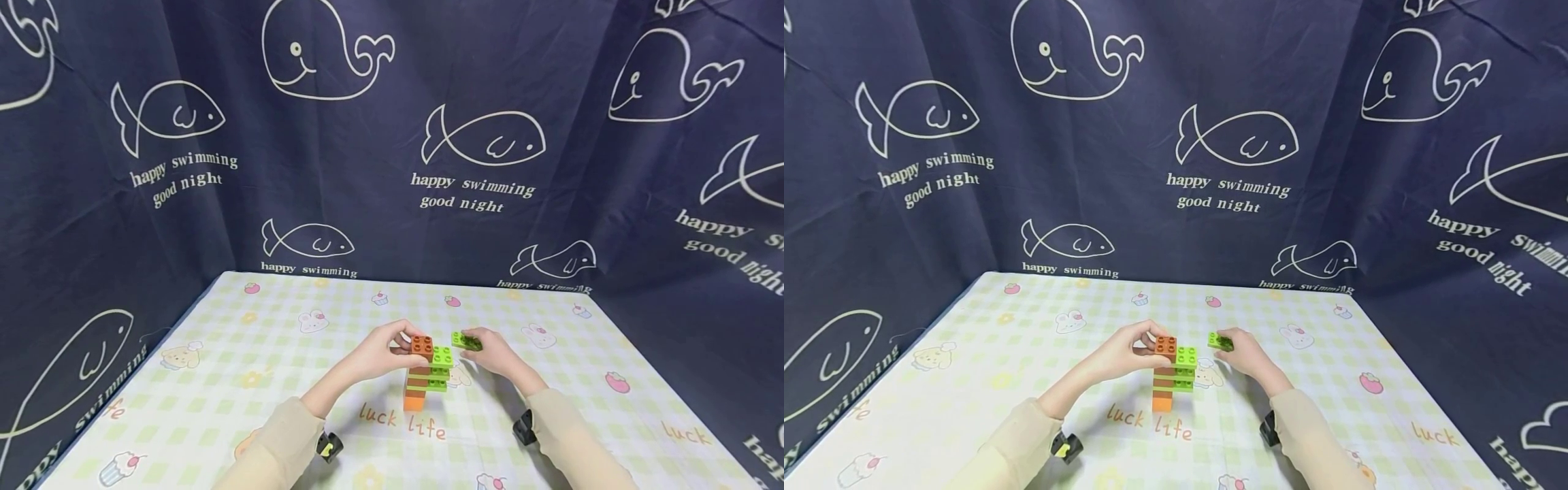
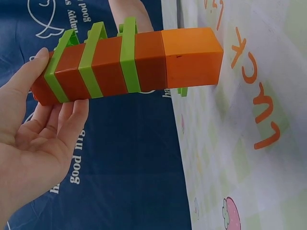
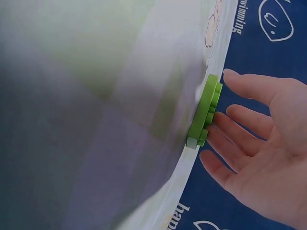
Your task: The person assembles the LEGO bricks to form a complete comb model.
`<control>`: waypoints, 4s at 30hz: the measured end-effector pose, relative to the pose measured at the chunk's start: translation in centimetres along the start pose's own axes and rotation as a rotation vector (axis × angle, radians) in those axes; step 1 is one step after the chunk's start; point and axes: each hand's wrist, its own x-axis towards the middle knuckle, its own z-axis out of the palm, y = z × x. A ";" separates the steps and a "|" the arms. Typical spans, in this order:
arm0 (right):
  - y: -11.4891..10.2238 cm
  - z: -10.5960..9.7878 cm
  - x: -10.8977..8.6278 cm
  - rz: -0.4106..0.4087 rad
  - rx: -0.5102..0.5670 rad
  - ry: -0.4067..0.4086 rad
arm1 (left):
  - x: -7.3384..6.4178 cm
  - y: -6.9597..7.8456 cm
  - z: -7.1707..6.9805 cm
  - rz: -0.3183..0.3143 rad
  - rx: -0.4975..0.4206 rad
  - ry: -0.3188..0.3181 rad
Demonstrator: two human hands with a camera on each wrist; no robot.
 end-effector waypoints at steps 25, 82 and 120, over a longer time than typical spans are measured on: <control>-0.7 -0.3 -0.4 0.082 -0.034 -0.028 | 0.0 -0.3 0.1 -0.003 -0.026 -0.010; -4.6 -2.8 -2.0 -0.061 0.042 0.217 | 0.1 -0.5 0.1 -0.019 0.000 -0.002; -9.5 -5.8 -3.9 -0.179 0.054 0.293 | -0.1 -0.4 -0.1 -0.013 -0.005 -0.013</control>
